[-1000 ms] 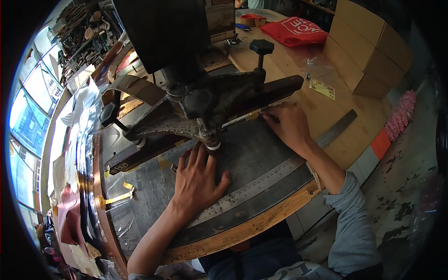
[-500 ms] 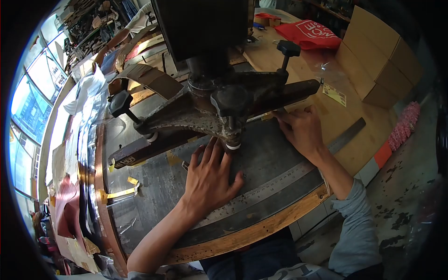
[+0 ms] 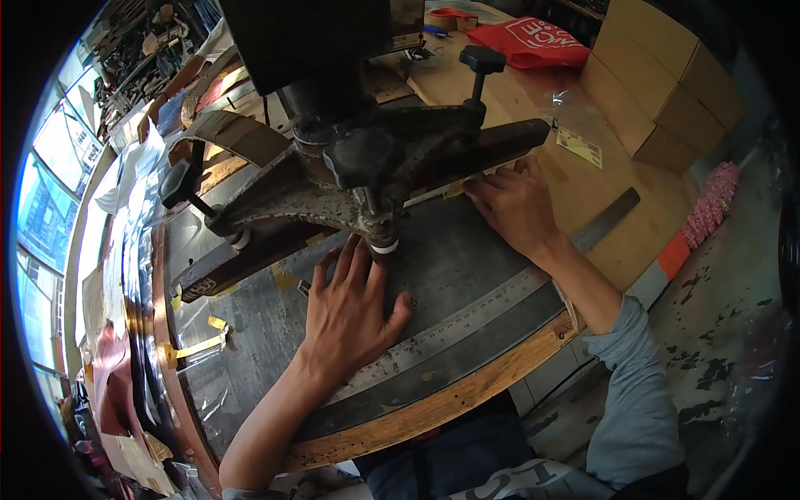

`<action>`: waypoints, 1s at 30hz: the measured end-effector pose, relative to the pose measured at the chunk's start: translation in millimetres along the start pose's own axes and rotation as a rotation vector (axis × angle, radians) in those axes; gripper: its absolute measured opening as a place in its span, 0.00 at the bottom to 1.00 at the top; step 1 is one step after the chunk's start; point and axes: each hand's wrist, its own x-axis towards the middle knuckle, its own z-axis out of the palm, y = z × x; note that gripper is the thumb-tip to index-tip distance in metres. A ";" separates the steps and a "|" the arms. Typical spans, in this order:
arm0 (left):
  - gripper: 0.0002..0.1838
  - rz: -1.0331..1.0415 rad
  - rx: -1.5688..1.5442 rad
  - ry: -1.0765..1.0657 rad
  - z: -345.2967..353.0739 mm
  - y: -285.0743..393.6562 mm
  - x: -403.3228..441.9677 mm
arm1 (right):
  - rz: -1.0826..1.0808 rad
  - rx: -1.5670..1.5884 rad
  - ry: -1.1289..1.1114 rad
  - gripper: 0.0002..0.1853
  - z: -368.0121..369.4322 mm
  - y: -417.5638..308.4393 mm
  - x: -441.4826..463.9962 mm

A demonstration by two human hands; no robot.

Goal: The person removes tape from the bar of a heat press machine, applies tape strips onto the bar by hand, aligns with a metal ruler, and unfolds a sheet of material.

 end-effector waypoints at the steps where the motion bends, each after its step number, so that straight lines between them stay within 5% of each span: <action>1: 0.29 0.004 -0.001 0.003 0.2 0.4 0.1 | 0.006 0.004 0.001 0.04 -0.3 0.2 -0.5; 30: 0.28 0.014 -0.002 0.041 -0.2 1.1 3.4 | 0.105 0.107 -0.037 0.10 2.3 2.5 -3.8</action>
